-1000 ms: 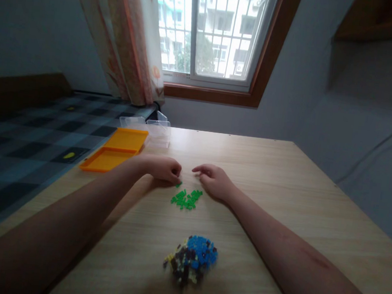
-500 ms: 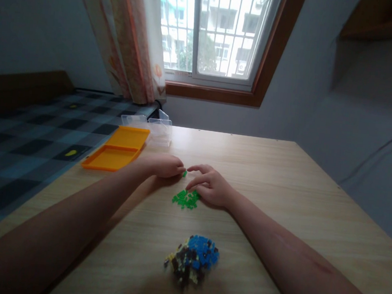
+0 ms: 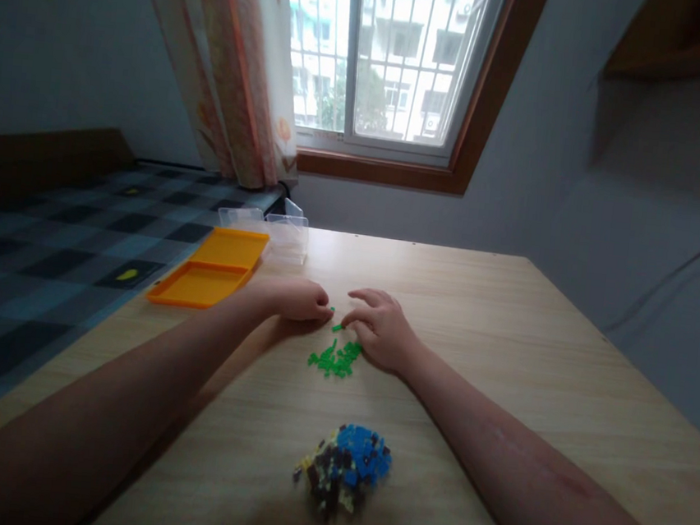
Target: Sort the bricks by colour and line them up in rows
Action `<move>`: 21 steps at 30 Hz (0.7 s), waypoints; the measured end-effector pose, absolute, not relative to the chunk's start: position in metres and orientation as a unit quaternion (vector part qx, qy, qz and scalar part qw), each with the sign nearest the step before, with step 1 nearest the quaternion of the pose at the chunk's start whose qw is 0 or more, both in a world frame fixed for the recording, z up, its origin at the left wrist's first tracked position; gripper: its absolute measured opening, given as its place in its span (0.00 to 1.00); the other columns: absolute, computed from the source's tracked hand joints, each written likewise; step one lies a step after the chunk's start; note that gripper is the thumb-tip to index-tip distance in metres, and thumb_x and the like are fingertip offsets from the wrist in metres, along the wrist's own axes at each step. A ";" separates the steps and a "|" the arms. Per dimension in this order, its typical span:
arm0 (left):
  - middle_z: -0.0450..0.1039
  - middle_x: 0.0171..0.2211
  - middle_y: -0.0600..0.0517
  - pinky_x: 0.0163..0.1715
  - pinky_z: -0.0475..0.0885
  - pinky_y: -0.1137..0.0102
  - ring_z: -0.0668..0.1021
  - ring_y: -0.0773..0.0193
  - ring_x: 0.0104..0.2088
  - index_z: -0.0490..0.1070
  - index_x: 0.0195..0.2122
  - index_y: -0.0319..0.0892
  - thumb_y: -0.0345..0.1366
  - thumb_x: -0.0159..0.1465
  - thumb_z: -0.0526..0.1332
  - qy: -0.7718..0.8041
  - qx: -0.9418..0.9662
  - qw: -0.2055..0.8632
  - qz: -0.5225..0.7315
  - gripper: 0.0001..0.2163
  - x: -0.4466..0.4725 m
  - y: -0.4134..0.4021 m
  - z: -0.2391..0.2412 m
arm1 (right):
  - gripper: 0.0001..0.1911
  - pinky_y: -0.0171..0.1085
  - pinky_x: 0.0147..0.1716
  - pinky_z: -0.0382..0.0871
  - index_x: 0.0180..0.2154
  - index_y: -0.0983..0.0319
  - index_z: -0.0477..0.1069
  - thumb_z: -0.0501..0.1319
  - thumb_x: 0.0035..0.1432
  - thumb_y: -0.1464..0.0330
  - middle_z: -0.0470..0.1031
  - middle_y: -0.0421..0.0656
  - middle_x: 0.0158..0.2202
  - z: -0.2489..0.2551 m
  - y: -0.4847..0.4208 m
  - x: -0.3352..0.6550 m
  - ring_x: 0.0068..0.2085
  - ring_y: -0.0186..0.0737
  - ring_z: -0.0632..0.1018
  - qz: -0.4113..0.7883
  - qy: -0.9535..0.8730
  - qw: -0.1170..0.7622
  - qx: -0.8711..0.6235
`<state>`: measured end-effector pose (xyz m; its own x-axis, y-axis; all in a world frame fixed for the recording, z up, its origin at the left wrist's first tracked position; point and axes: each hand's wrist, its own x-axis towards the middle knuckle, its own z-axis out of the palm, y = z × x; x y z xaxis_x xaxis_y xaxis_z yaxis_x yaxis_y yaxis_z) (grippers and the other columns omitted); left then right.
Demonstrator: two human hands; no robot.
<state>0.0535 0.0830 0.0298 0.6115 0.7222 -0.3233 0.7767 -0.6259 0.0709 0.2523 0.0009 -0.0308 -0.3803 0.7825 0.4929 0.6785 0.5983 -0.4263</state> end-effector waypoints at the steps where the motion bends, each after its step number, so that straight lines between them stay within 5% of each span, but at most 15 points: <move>1: 0.81 0.34 0.39 0.36 0.68 0.66 0.77 0.55 0.32 0.82 0.37 0.38 0.49 0.62 0.57 0.425 0.890 0.104 -0.127 0.21 0.054 0.084 0.028 | 0.16 0.54 0.60 0.61 0.36 0.55 0.82 0.56 0.57 0.75 0.73 0.45 0.57 -0.032 0.002 0.253 0.58 0.50 0.70 0.063 -0.815 0.346 -0.460; 8: 0.79 0.31 0.43 0.30 0.64 0.68 0.73 0.61 0.27 0.80 0.35 0.37 0.48 0.65 0.53 0.448 0.883 0.130 -0.054 0.21 0.045 0.099 0.018 | 0.16 0.48 0.50 0.65 0.37 0.57 0.82 0.58 0.54 0.76 0.81 0.44 0.39 -0.029 0.001 0.253 0.44 0.47 0.74 0.046 -0.820 0.335 -0.462; 12: 0.77 0.26 0.49 0.28 0.63 0.69 0.72 0.63 0.25 0.77 0.34 0.39 0.48 0.65 0.53 0.431 0.887 0.162 -0.002 0.19 0.033 0.101 0.016 | 0.18 0.46 0.48 0.65 0.39 0.56 0.83 0.58 0.53 0.78 0.82 0.42 0.37 -0.027 0.001 0.250 0.40 0.44 0.75 0.048 -0.847 0.325 -0.417; 21: 0.78 0.35 0.49 0.34 0.68 0.70 0.76 0.63 0.33 0.73 0.40 0.40 0.38 0.65 0.55 0.438 0.871 0.137 0.176 0.10 0.033 0.087 0.006 | 0.15 0.48 0.50 0.63 0.36 0.56 0.83 0.60 0.54 0.75 0.84 0.41 0.38 -0.030 0.013 0.261 0.42 0.47 0.76 -0.009 -0.809 0.318 -0.494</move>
